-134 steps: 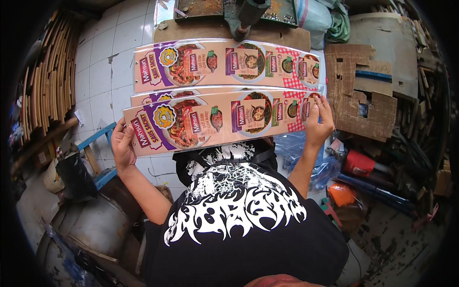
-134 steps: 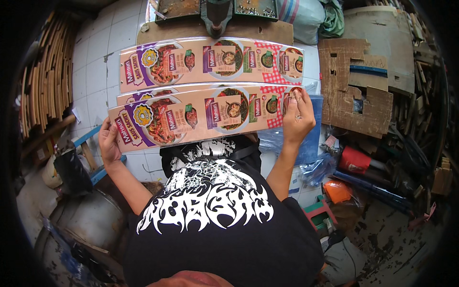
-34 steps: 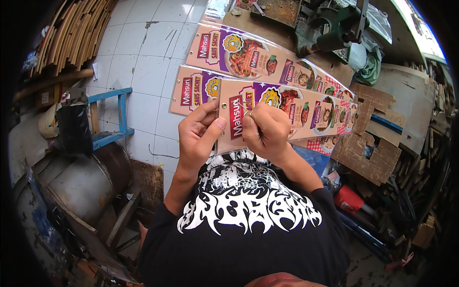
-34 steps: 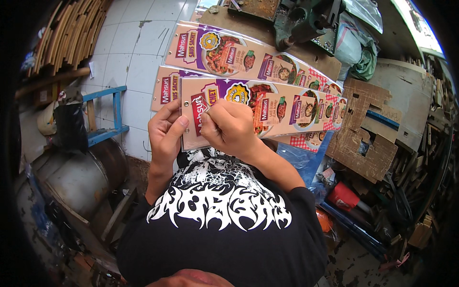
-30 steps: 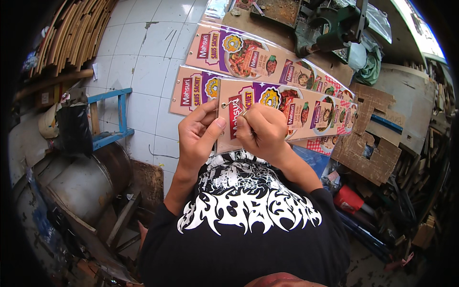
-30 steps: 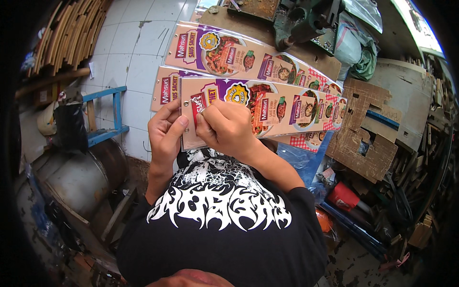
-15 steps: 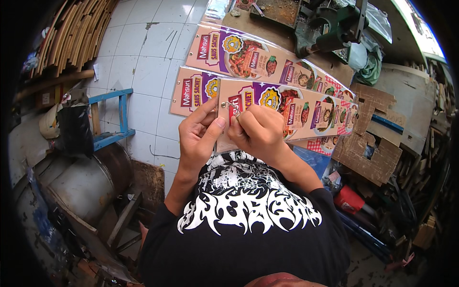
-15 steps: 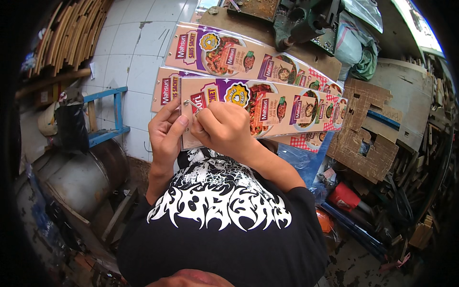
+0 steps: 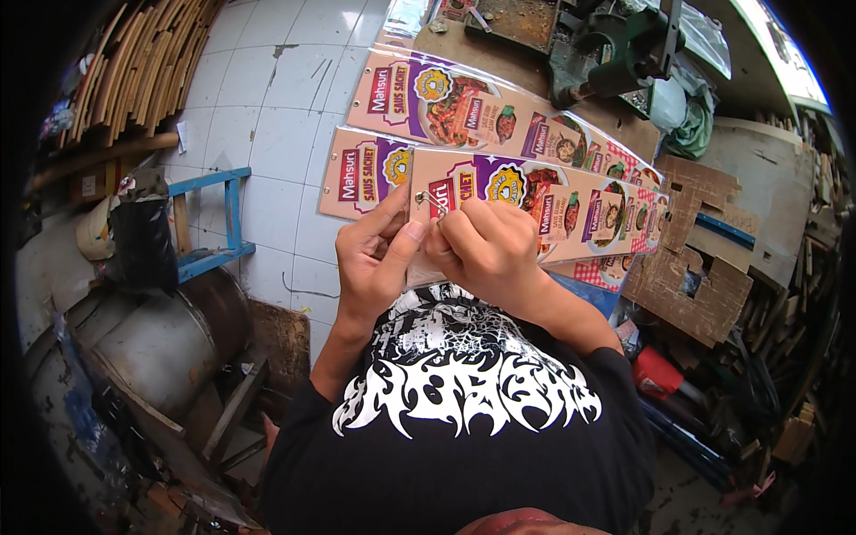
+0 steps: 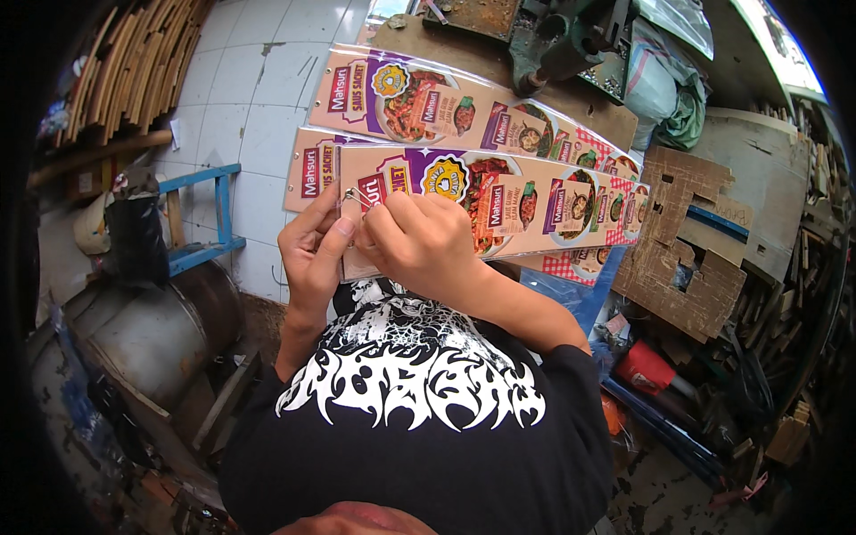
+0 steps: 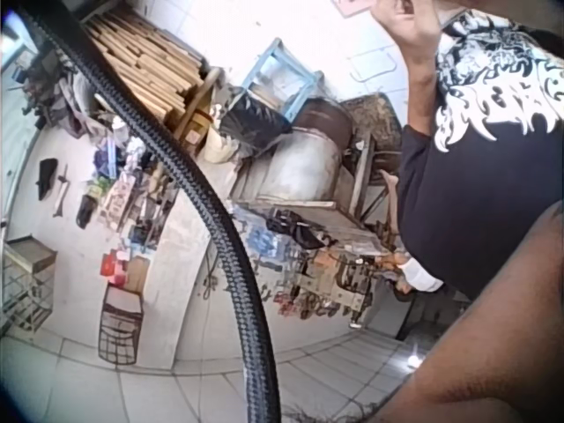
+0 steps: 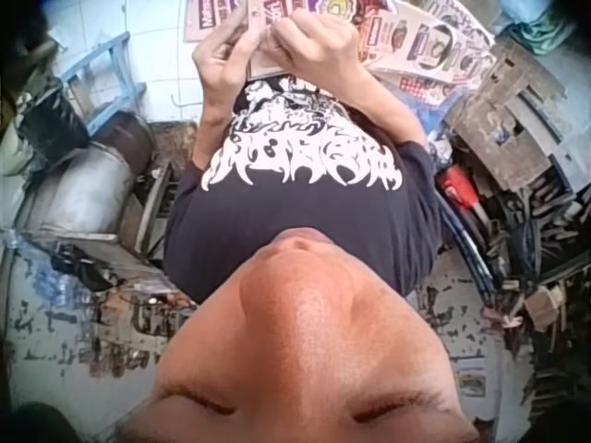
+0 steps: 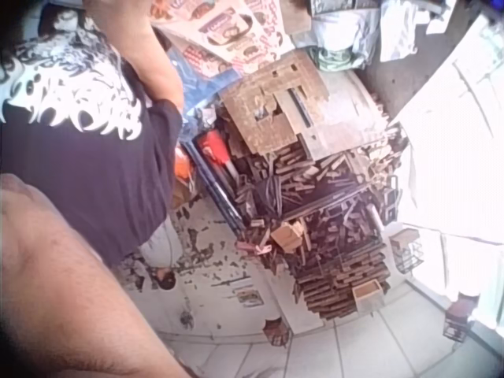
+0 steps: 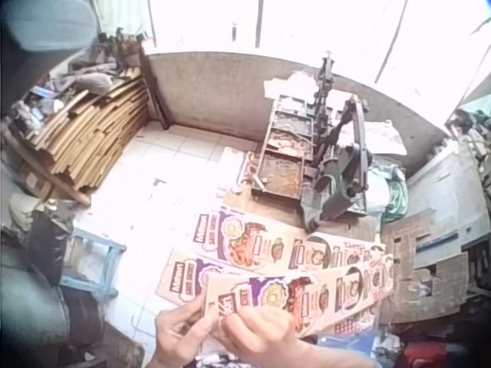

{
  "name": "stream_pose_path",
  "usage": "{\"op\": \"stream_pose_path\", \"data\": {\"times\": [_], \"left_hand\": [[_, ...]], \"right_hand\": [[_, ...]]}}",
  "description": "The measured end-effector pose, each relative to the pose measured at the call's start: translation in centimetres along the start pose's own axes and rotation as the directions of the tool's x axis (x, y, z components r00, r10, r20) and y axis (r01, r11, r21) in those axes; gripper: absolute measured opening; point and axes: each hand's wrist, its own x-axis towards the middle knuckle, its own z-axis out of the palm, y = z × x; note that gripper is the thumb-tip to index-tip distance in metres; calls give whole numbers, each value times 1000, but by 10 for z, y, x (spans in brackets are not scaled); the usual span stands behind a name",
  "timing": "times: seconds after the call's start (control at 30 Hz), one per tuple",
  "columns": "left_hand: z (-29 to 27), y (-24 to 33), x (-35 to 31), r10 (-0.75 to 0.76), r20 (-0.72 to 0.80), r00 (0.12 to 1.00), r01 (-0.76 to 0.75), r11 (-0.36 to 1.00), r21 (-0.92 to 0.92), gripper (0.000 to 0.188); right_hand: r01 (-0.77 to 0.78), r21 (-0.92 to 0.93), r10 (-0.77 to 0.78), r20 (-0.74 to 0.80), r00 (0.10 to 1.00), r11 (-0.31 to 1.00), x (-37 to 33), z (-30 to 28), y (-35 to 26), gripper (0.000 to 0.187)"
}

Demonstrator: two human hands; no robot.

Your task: The person removes a metal fastener from the back of laminated boards by hand, turns the boards over, and inserts metal fasteners through the holes of the boards to bind them.

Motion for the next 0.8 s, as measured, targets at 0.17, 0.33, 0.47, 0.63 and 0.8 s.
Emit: {"op": "stream_pose_path", "data": {"times": [0.17, 0.33, 0.47, 0.63, 0.8], "left_hand": [[2, -5, 1, -100, -22, 995, 92, 966, -241, 43], [0, -10, 1, -150, -26, 988, 135, 942, -308, 38], [1, -10, 2, -169, -48, 985, 143, 930, -338, 32], [-8, -33, 6, -233, -160, 959, 155, 908, -390, 20], [-17, -53, 12, -317, -298, 900, 139, 858, -494, 16]], "right_hand": [[-71, 254, 85, -44, 995, 964, -5, 2, 10, 19], [-157, 364, 192, -63, 979, 918, -7, 1, 11, 19], [-148, 361, 184, -66, 981, 921, -7, 5, 11, 19], [-171, 350, 203, -58, 977, 921, -8, 18, 19, 18], [-276, 466, 311, 0, 950, 841, -12, 32, 28, 15]]}}
